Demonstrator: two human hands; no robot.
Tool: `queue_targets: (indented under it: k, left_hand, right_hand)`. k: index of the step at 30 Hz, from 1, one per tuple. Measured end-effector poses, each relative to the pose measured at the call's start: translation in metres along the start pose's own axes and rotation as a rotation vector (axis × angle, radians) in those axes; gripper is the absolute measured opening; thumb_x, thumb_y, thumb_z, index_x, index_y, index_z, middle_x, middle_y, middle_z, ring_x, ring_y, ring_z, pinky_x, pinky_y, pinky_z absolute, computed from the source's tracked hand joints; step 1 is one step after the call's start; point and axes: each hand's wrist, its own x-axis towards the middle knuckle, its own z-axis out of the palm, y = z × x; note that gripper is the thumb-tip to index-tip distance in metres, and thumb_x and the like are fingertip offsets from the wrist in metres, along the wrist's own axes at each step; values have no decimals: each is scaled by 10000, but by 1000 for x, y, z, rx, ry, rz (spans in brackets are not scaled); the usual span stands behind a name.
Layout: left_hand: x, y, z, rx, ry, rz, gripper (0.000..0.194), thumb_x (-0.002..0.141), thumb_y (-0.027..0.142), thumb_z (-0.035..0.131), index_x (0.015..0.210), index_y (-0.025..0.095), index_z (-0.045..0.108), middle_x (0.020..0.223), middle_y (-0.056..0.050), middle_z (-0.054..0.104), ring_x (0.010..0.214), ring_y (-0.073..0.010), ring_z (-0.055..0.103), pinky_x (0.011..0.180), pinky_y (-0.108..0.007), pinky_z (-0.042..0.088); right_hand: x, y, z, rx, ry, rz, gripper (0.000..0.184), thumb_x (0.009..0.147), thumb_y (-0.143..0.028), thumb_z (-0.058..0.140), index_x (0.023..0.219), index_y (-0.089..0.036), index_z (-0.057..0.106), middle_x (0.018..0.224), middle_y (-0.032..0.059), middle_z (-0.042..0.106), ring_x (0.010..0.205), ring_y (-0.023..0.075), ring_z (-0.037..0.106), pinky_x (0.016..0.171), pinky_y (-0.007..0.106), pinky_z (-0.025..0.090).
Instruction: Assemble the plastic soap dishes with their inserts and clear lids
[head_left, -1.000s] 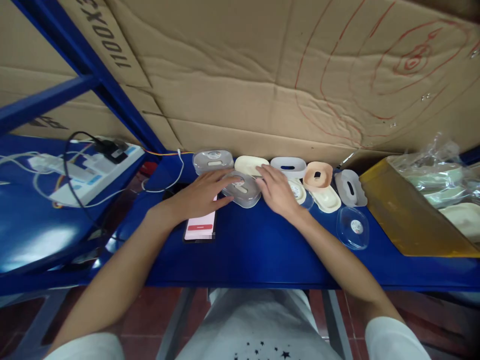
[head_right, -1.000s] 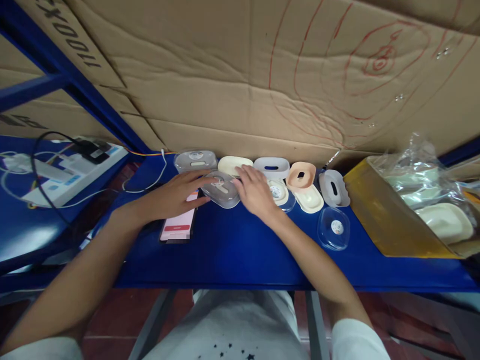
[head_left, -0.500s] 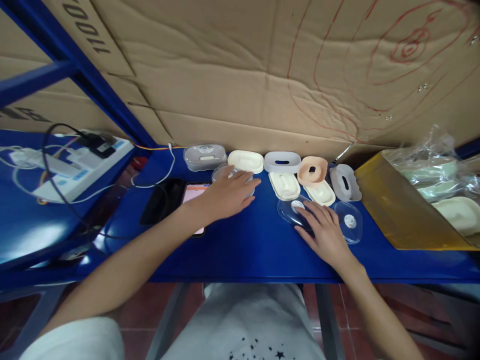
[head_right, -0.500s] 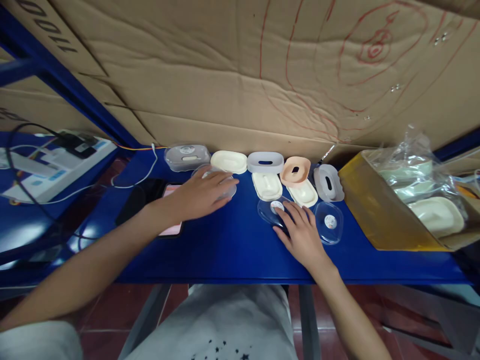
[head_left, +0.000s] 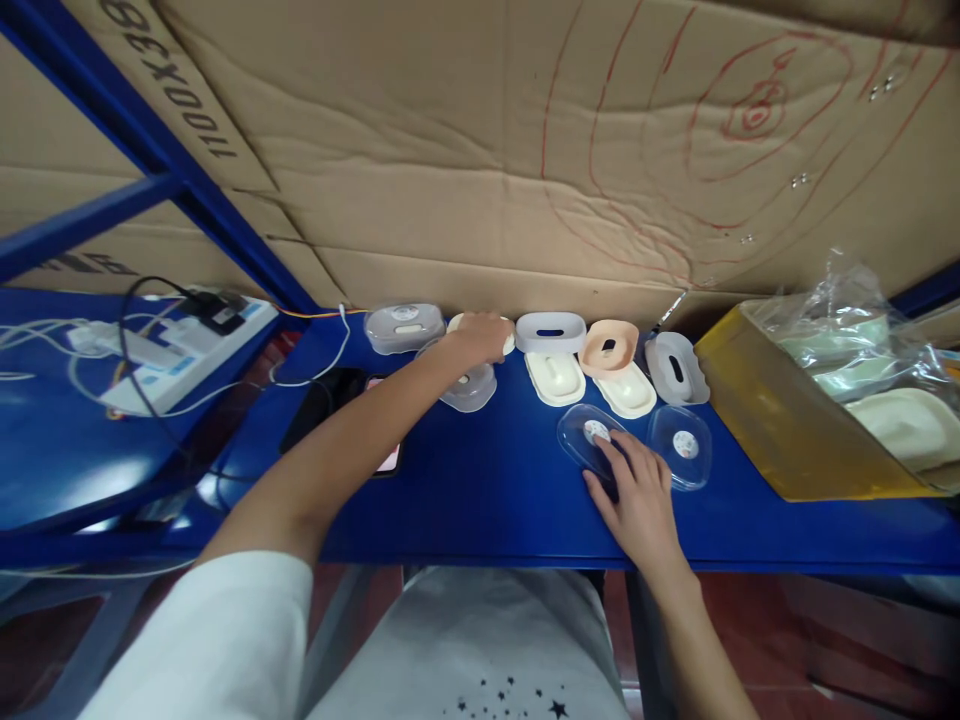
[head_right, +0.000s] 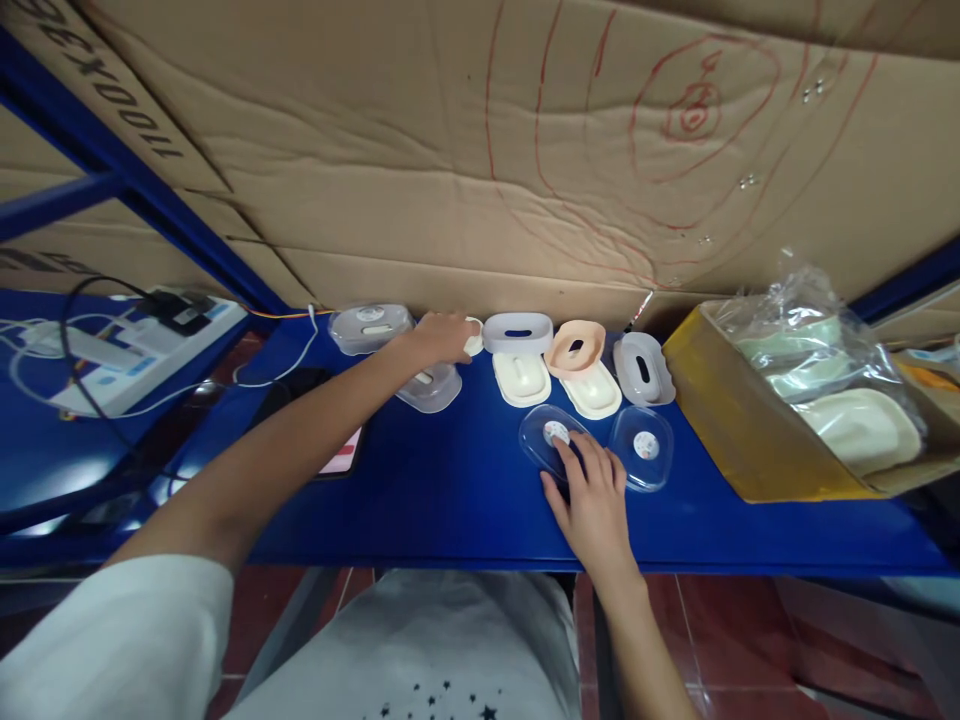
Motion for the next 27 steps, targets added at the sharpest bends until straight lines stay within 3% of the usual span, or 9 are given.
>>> queue_targets:
  k: [3, 5, 8, 13, 17, 20, 23, 27]
  left_hand:
    - [6, -6, -5, -36, -46, 22, 523, 789, 316, 880, 1289, 249, 742, 1385, -136, 716, 1255, -359, 671, 1026, -453, 533]
    - [6, -7, -8, -59, -62, 34, 432, 805, 279, 862, 1222, 234, 756, 1382, -126, 719, 1255, -342, 674, 1032, -432, 526]
    - [1, -6, -13, -91, -53, 46, 256, 914, 286, 749, 1161, 219, 755, 1342, -112, 740, 1239, -315, 678, 1028, -415, 514]
    - [-12, -9, -25, -178, 32, 36, 316, 1033, 348, 577, 1277, 189, 700, 1320, -136, 749, 1237, -326, 682, 1021, -429, 512]
    - [-40, -2, -42, -256, 148, 85, 316, 1090, 400, 505, 1307, 213, 638, 1376, -94, 723, 1255, -293, 673, 1043, -402, 504]
    - [-84, 22, -46, -301, 339, 223, 254, 1113, 380, 492, 1269, 220, 613, 1350, -89, 722, 1235, -295, 679, 1055, -428, 503]
    - [-136, 57, -27, -169, 410, 325, 206, 1118, 293, 488, 1248, 222, 631, 1386, -110, 703, 1295, -327, 659, 1114, -500, 482]
    - [-179, 94, 29, 3, 397, 387, 276, 1084, 156, 513, 1306, 217, 663, 1344, -124, 725, 1273, -309, 673, 1155, -523, 474]
  right_hand:
    - [-2, 1, 3, 17, 12, 30, 506, 1083, -402, 564, 1577, -307, 511, 1520, 171, 616, 1438, 392, 572, 1141, 615, 442]
    - [-2, 2, 4, 34, 8, 34, 509, 1084, -403, 560, 1581, -306, 511, 1533, 172, 605, 1448, 393, 562, 1144, 617, 439]
    - [-2, 2, 3, 50, 1, 34, 509, 1088, -405, 552, 1585, -307, 505, 1547, 168, 596, 1459, 390, 553, 1151, 619, 430]
    - [-1, 2, 3, 59, -8, 36, 517, 1094, -404, 546, 1600, -321, 478, 1553, 169, 590, 1466, 392, 547, 1149, 623, 428]
    - [-1, 2, 3, 56, -11, 43, 516, 1092, -435, 554, 1593, -334, 486, 1547, 168, 596, 1460, 401, 552, 1142, 629, 430]
    - [0, 3, 2, 60, -16, 37, 500, 1093, -446, 553, 1576, -321, 511, 1545, 165, 599, 1453, 394, 560, 1139, 616, 437]
    - [5, 5, -6, 92, -5, 1, 468, 1095, -408, 541, 1554, -318, 543, 1510, 147, 630, 1424, 369, 588, 1138, 582, 455]
    - [44, 12, -27, 86, 22, -92, 422, 1104, -348, 498, 1510, -287, 593, 1485, 138, 661, 1397, 339, 609, 1140, 531, 469]
